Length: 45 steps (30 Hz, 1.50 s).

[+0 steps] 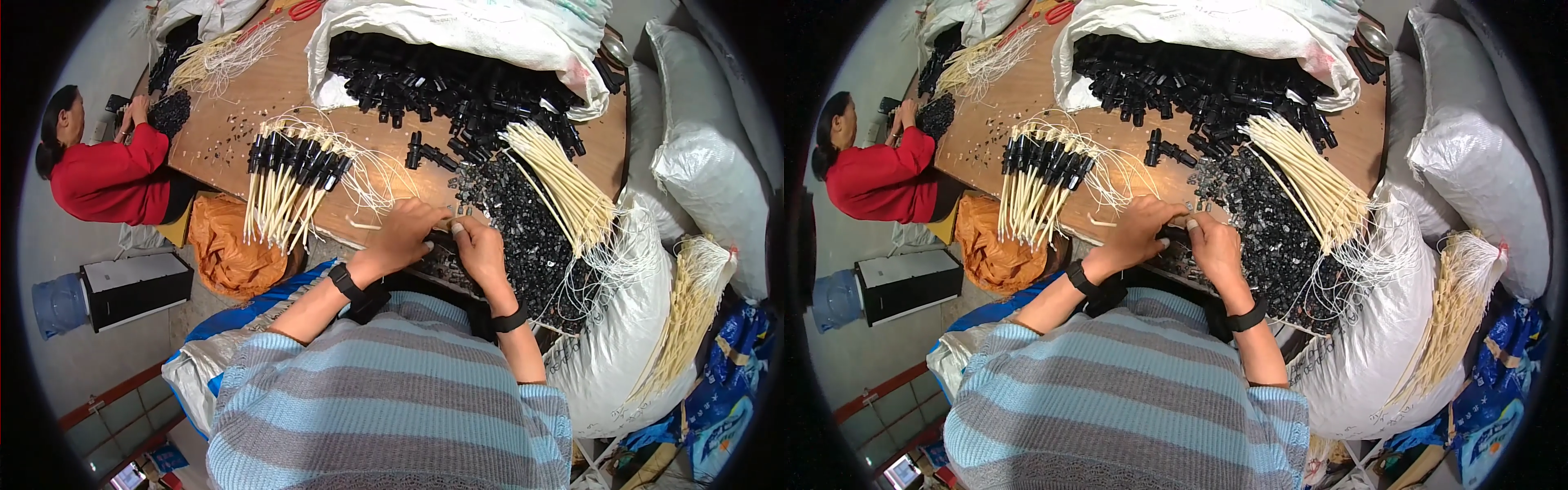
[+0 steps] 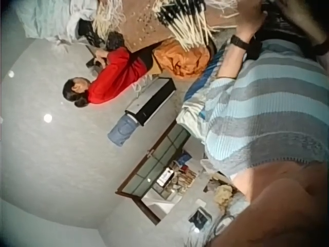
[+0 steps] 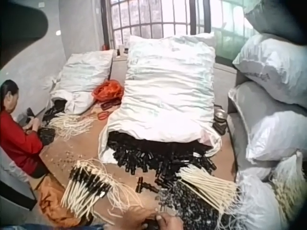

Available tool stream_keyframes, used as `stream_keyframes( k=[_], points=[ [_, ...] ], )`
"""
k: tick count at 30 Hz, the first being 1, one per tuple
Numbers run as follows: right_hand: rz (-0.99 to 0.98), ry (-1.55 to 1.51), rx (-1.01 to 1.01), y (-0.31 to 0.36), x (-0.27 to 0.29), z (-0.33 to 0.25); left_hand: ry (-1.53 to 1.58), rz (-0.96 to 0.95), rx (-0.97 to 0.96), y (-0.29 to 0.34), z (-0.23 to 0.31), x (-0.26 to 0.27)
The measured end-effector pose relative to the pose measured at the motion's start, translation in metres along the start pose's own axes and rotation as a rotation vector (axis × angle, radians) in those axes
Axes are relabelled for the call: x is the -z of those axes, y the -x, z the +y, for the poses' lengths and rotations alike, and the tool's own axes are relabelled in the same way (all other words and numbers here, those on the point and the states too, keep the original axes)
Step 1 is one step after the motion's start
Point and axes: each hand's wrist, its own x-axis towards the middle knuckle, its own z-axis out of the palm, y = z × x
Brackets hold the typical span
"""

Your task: The person picks up a black plastic component and a white cord, fits them together by hand, and slides the assembly onto a wooden stick. After repeating this several times, the person removes the completed set from the stick and places it on the table.

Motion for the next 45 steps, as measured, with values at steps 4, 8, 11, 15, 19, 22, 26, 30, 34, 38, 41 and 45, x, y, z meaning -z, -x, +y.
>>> stream_keyframes(
  k=[4, 8, 11, 15, 19, 22, 26, 30, 34, 38, 41, 45],
  points=[
    [-0.061, -0.050, 0.003, 0.001, 0.008, -0.013, 0.069, 0.066, -0.024, -0.002, 0.003, 0.000],
    [-0.032, 0.020, 0.112, 0.003, 0.014, -0.015, 0.224, 0.178, 0.035, -0.006, -0.001, 0.005],
    [-0.011, 0.069, 0.147, 0.004, 0.014, -0.015, 0.232, 0.222, -0.101, -0.011, -0.002, 0.003],
    [0.061, -0.086, 0.184, 0.010, 0.014, -0.015, 0.384, 0.240, -0.014, -0.015, 0.006, 0.008],
    [0.039, -0.174, 0.212, 0.011, 0.023, -0.012, 0.483, 0.230, -0.109, -0.021, 0.002, 0.004],
    [-0.047, -0.292, 0.111, 0.013, 0.029, -0.009, 0.522, 0.225, -0.161, -0.030, 0.005, 0.003],
    [-0.069, -0.194, 0.118, 0.014, 0.037, -0.001, 0.545, 0.124, -0.188, -0.040, 0.007, 0.003],
    [-0.015, -0.038, 0.006, 0.016, 0.040, -0.011, 0.451, -0.038, -0.275, -0.051, -0.002, 0.002],
    [0.207, -0.220, -0.057, 0.016, 0.034, 0.014, -0.086, 0.124, -0.357, -0.069, -0.030, 0.000],
    [0.163, -0.249, -0.156, 0.013, 0.036, 0.015, -0.077, 0.120, -0.200, -0.048, -0.063, 0.016],
    [0.123, -0.329, -0.218, 0.008, 0.032, 0.016, 0.042, 0.166, -0.006, -0.035, -0.056, 0.029],
    [0.100, -0.256, -0.213, 0.004, 0.028, 0.012, 0.138, 0.173, 0.312, -0.032, -0.047, 0.025]
  ],
)
